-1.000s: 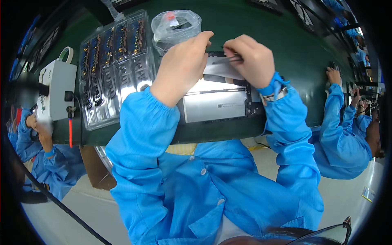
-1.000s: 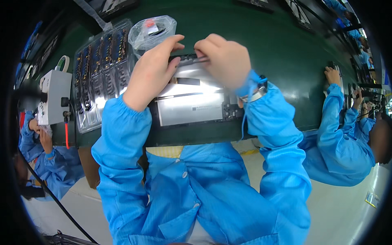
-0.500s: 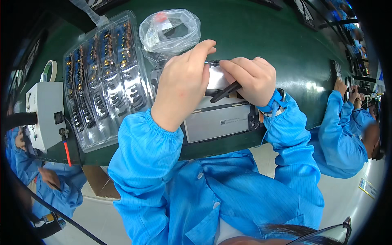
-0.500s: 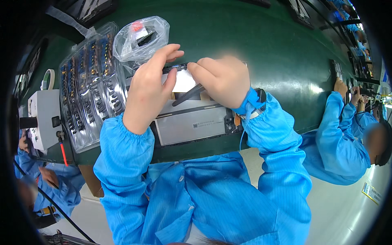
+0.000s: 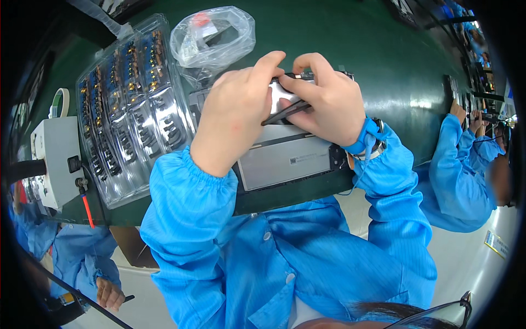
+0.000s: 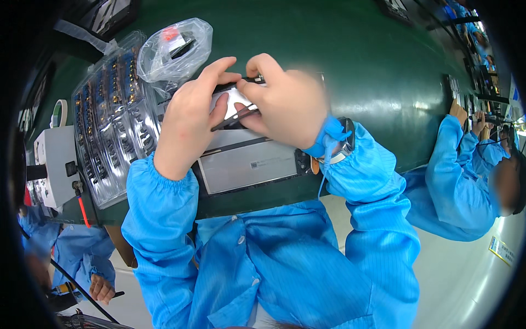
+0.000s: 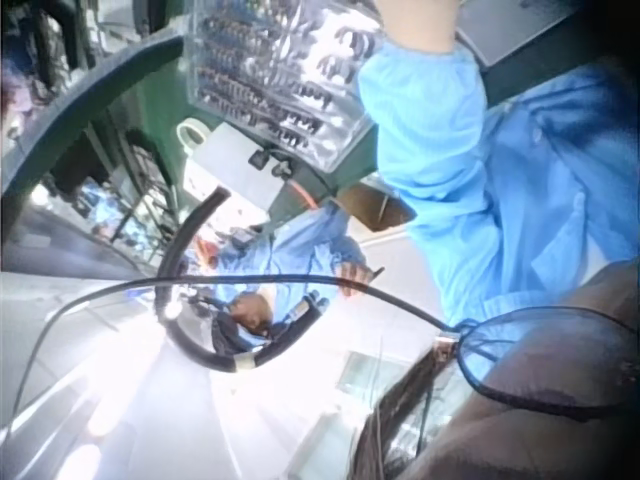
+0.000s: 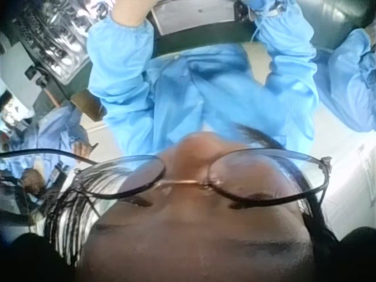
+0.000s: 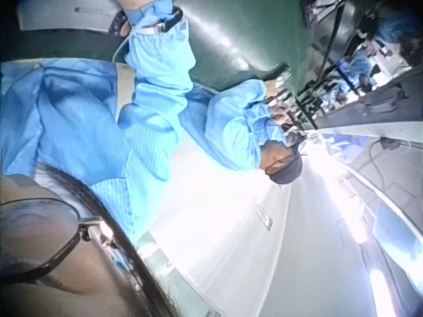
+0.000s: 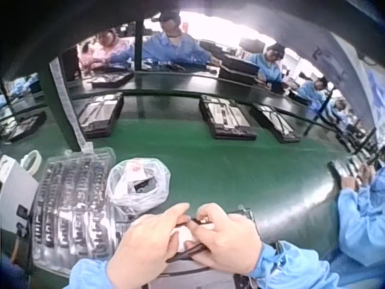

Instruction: Assembling internal components and attaching the screen to a tablet device on a production line.

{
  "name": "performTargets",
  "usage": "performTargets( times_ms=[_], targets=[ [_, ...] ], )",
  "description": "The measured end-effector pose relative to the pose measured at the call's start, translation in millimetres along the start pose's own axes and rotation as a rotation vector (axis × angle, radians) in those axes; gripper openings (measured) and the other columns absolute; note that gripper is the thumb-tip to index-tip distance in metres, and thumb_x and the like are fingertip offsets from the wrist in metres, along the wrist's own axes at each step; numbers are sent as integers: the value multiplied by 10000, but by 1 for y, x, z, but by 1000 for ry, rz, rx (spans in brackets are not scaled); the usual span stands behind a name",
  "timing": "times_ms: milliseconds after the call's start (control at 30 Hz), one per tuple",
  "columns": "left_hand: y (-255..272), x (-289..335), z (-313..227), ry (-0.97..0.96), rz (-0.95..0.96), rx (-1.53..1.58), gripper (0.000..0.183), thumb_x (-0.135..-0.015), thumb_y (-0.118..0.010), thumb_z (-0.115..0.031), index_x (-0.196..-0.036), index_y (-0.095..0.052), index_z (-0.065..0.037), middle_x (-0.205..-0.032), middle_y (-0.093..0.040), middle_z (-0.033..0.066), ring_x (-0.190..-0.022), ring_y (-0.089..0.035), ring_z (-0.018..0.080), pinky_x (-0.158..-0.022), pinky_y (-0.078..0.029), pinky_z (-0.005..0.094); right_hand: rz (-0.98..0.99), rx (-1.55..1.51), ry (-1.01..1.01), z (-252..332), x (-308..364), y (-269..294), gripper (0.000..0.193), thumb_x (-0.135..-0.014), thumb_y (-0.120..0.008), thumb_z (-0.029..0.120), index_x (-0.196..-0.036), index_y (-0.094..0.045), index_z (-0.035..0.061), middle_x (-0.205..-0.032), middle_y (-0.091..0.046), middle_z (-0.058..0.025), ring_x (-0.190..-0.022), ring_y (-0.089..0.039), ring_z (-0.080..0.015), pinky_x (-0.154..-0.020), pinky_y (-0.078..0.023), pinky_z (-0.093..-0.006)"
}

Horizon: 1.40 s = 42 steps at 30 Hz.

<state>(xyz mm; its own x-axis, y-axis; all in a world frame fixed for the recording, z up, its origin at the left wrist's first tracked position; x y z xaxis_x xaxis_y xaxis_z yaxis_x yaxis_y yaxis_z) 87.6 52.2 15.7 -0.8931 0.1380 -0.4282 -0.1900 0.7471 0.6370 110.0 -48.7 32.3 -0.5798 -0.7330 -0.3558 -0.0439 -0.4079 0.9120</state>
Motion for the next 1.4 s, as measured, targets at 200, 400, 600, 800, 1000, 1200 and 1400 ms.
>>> performTargets(
  times_ms=[200, 400, 600, 800, 1000, 1200, 1400],
  targets=[
    [-7, 2, -12, -51, 89, -299, 543, -762, -559, -5, -1282, -431, -98, -1026, -624, 62, -953, -581, 236, -926, -404, 423, -236, -176, -152, -57, 13, 50, 144, -739, -652, 71, -879, -685, 66, -828, -594, -71, -725, -616, -206, -611, -503, -297],
    [-6, 2, -32, -120, 117, -448, 502, -712, -556, -27, -1210, -498, -48, -979, -615, 84, -994, -569, 200, -943, -378, 444, 107, -246, -201, -101, 44, 36, 301, -668, -675, 14, -963, -678, 73, -842, -593, -81, -760, -602, -232, -681, -493, -301],
    [-2, 3, -20, -50, 200, -360, 465, -709, -580, -31, -1169, -518, -65, -1069, -597, 79, -1068, -542, 211, -976, -353, 449, -17, -573, -269, -98, 47, 35, 240, -737, -628, -19, -968, -585, 27, -890, -577, -57, -802, -592, -175, -708, -482, -264],
    [-4, 4, -21, -92, 220, -352, 386, -718, -579, -22, -1094, -556, -106, -1139, -586, 37, -1096, -530, 211, -973, -349, 469, -97, -880, -432, -102, 55, 37, 225, -813, -604, 9, -1029, -540, 10, -880, -563, -10, -753, -547, -60, -644, -452, -196],
    [-7, 2, -22, -84, 241, -448, 301, -731, -576, -35, -1023, -598, -107, -1162, -578, 18, -1092, -529, 213, -972, -352, 466, 51, -772, -595, -106, 53, 28, 183, -794, -646, 61, -965, -603, 16, -742, -593, -10, -685, -577, -75, -585, -465, -212],
    [-11, -3, -35, -175, 203, -614, 227, -739, -535, -55, -944, -630, -67, -1156, -572, 26, -1100, -513, 208, -967, -375, 413, -18, -238, -366, -88, 46, 37, 308, -670, -631, -61, -969, -617, 10, -830, -660, -110, -792, -660, -208, -681, -528, -268],
    [-18, -10, -58, -433, 257, -653, 148, -670, -549, -44, -783, -637, -6, -998, -569, 41, -1050, -514, 192, -966, -391, 354, -38, -142, -351, -85, 52, 35, 359, -637, -627, -64, -980, -613, 41, -859, -653, -112, -805, -647, -256, -691, -529, -306]
  ],
)
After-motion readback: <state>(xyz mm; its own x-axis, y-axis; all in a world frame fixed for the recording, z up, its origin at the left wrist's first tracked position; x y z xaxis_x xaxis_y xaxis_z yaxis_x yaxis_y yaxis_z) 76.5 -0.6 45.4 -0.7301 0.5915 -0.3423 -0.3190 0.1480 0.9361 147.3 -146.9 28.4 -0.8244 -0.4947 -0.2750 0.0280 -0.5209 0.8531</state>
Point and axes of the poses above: each hand's wrist, its own x-axis away from the middle knuckle, its own y-axis out of the back of the hand, z = x × y, the point moved 8 cm from there along -x, towards the middle knuckle
